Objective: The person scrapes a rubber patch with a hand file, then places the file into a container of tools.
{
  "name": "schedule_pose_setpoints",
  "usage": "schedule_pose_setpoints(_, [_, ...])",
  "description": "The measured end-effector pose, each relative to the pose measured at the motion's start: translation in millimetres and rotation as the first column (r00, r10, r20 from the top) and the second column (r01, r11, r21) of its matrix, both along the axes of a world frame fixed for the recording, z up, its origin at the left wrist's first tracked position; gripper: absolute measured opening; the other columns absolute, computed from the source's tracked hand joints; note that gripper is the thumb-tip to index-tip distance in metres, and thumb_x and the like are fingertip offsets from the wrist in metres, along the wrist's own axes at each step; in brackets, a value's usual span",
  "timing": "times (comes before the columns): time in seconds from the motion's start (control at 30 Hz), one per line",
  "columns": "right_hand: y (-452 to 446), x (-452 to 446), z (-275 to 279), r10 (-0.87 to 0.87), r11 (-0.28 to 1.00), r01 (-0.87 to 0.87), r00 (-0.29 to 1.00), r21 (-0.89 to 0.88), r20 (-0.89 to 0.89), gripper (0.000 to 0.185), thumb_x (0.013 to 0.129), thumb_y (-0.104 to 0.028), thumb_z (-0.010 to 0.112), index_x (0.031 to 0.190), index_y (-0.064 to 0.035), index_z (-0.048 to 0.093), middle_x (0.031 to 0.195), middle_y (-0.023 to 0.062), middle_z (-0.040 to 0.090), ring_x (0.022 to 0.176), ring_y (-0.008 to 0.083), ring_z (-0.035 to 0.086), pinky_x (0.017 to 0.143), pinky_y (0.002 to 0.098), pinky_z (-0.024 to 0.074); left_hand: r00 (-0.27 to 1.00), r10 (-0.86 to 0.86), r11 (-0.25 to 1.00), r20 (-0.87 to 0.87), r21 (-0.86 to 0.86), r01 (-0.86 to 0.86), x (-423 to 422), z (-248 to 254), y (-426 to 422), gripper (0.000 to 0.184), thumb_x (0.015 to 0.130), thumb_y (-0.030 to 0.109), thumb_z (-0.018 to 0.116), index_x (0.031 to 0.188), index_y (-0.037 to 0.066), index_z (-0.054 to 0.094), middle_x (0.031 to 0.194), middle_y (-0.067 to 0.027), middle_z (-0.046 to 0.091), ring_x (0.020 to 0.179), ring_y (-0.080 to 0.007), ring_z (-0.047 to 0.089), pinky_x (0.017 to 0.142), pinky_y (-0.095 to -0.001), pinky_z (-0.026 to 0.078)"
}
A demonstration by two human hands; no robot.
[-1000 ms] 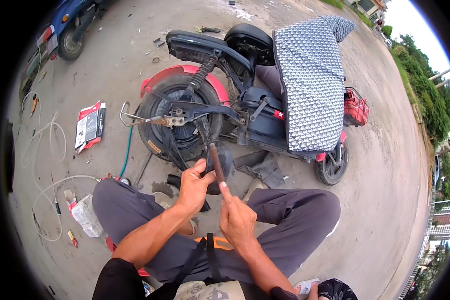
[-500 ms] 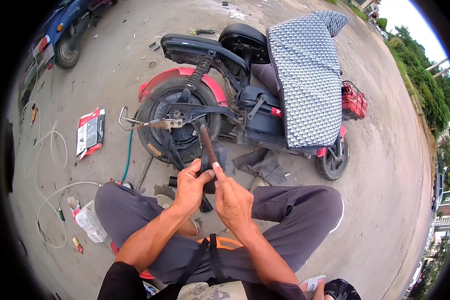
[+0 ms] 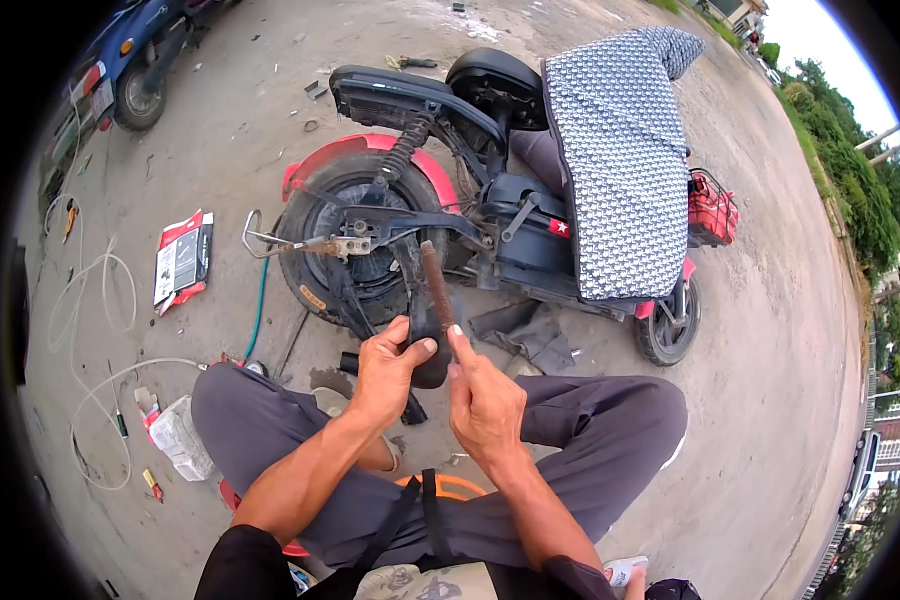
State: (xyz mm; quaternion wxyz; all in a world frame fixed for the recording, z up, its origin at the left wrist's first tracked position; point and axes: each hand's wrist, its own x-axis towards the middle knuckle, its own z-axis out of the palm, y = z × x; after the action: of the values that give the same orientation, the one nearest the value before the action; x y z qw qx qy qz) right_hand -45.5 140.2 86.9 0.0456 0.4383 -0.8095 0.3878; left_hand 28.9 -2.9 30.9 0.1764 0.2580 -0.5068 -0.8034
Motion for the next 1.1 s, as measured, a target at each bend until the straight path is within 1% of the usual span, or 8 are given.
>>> schedule_pose_setpoints(0.07, [37.8,18.9,-7.4,-0.024,0.999,0.029,0.992,-0.034,0.122,0.059,0.098,0.007,0.072,0.156,-0.0026,0.066,0.081,0.0130,0.068,0.064,0.0290,0.067,0.062,0.0415,0.0542,1.000,0.024,1.000,-0.010,0.010,-0.024,-1.9,-8.3,2.8,0.010,0.102,-0.001,0.075,0.112,-0.003,0.078,0.107,0.0047,0.063,0.095,-0.0042,0.060,0.085,-0.0256,0.053])
schedule_pose_setpoints(0.2, [39.3,37.1,-8.8,-0.021,0.993,0.024,0.999,0.117,-0.030,0.066,0.096,0.005,0.075,0.160,-0.0070,0.064,0.079,0.0114,0.064,0.064,0.0301,0.066,0.061,0.0439,0.0529,0.999,-0.008,0.996,0.038,-0.088,0.011,-3.0,-7.0,1.9,0.007,0.102,-0.001,0.075,0.109,-0.003,0.076,0.104,0.0053,0.059,0.094,-0.0036,0.057,0.083,-0.0255,0.051])
schedule_pose_setpoints(0.3, [4.4,13.9,-9.4,-0.036,0.995,0.043,0.996,0.088,-0.078,0.068,0.096,0.004,0.076,0.161,-0.0100,0.063,0.078,0.0106,0.061,0.064,0.0315,0.064,0.060,0.0457,0.0513,0.999,-0.013,0.996,0.032,-0.091,0.016,-2.0,-3.5,0.8,0.007,0.102,-0.002,0.075,0.108,-0.003,0.076,0.104,0.0056,0.057,0.096,-0.0036,0.055,0.084,-0.0256,0.050])
schedule_pose_setpoints(0.6, [46.4,46.3,-10.9,-0.035,0.989,0.040,0.999,0.146,-0.040,0.067,0.096,0.004,0.076,0.161,-0.0095,0.064,0.080,0.0100,0.062,0.064,0.0309,0.063,0.060,0.0446,0.0504,1.000,-0.005,0.999,0.029,-0.041,0.007,0.2,3.2,7.0,0.010,0.101,-0.003,0.073,0.110,-0.005,0.077,0.110,0.0030,0.061,0.098,-0.0065,0.058,0.087,-0.0272,0.051])
schedule_pose_setpoints(0.8, [-4.2,-4.6,-2.0,-0.020,1.000,0.021,0.998,0.014,-0.059,0.062,0.099,0.003,0.074,0.159,-0.0079,0.065,0.083,0.0113,0.065,0.066,0.0314,0.065,0.061,0.0438,0.0507,1.000,-0.002,1.000,0.012,-0.029,0.003,0.1,11.5,2.5,0.010,0.102,-0.002,0.072,0.111,-0.005,0.076,0.109,0.0033,0.060,0.099,-0.0057,0.060,0.088,-0.0271,0.052])
schedule_pose_setpoints(0.93, [49.1,30.0,-12.9,-0.009,0.999,0.012,0.997,-0.034,0.072,0.063,0.097,0.005,0.074,0.158,-0.0079,0.066,0.082,0.0125,0.069,0.065,0.0297,0.066,0.062,0.0414,0.0527,0.995,0.066,0.998,-0.078,0.017,-0.065,-4.4,6.0,4.7,0.009,0.100,0.001,0.074,0.104,-0.006,0.070,0.098,0.0010,0.061,0.090,-0.0078,0.053,0.081,-0.0276,0.047])
schedule_pose_setpoints(1.0, [48.5,39.2,-16.7,-0.039,0.995,0.041,0.999,0.092,-0.023,0.066,0.095,0.005,0.075,0.159,-0.0091,0.066,0.077,0.0102,0.062,0.063,0.0303,0.064,0.061,0.0427,0.0525,1.000,0.010,0.997,0.009,-0.072,-0.009,-4.1,-5.5,3.6,0.007,0.102,0.000,0.074,0.109,-0.003,0.073,0.102,0.0041,0.062,0.093,-0.0050,0.057,0.083,-0.0263,0.050])
schedule_pose_setpoints(1.1, [14.9,21.2,-15.9,-0.031,0.995,0.037,0.997,0.087,-0.073,0.069,0.094,0.005,0.076,0.161,-0.0105,0.065,0.076,0.0093,0.058,0.061,0.0305,0.061,0.060,0.0439,0.0503,0.998,-0.014,0.989,0.061,-0.146,0.022,-2.4,-7.0,1.1,0.005,0.104,0.001,0.075,0.109,0.000,0.074,0.101,0.0062,0.062,0.093,-0.0035,0.058,0.083,-0.0255,0.051])
